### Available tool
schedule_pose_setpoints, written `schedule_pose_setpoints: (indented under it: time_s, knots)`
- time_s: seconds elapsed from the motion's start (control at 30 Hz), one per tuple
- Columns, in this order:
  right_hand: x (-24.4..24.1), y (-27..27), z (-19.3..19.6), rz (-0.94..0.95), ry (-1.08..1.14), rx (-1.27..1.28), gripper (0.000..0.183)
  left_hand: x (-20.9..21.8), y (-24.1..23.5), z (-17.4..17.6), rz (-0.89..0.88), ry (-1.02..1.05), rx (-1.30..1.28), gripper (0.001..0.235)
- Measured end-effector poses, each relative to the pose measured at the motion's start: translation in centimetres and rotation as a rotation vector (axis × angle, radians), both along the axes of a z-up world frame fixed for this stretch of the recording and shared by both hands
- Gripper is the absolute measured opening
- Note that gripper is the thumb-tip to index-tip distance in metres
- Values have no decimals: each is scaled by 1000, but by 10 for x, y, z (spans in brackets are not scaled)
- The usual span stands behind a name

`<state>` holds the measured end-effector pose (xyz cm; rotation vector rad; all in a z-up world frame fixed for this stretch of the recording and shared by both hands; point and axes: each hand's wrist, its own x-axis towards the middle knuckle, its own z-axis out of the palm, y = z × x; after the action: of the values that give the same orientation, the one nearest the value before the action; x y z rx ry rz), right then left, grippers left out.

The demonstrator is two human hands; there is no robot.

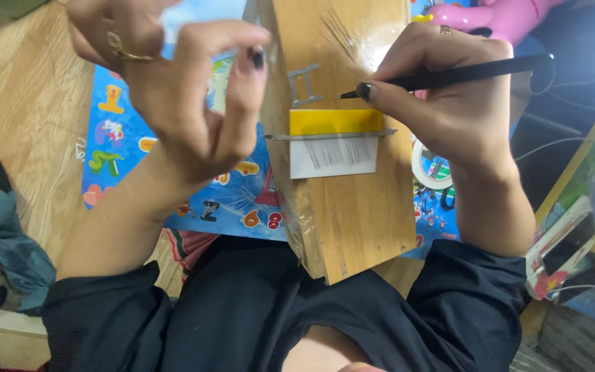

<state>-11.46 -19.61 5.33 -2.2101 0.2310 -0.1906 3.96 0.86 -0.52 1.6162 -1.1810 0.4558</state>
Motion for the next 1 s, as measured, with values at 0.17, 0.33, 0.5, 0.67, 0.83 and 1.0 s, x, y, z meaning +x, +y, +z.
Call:
schedule_pose_setpoints:
  time_s: [0.17, 0.33, 0.5, 0.67, 0.83, 1.0]
  knots:
    - [-31, -15, -7, -43, -90, 151, 12, 0, -2, -4, -105, 104, 9, 26]
    - [-67, -30, -18, -226, -128, 221, 22, -6, -12, -22, -121, -169, 86, 29]
    - [-81, -35, -23, -203, -192, 270, 16, -13, -16, -21, -181, -205, 105, 28]
    - [-76, -16, -14, -169, -330, 238, 16, -38, -20, 28, -280, 27, 149, 13]
    - [-73, -4, 1, -40, -645, 27, 13, -55, -29, 81, -430, 517, 304, 21]
    - [-75, 9, 10, -166, -671, 1, 12, -56, -44, 94, -543, 806, 297, 21]
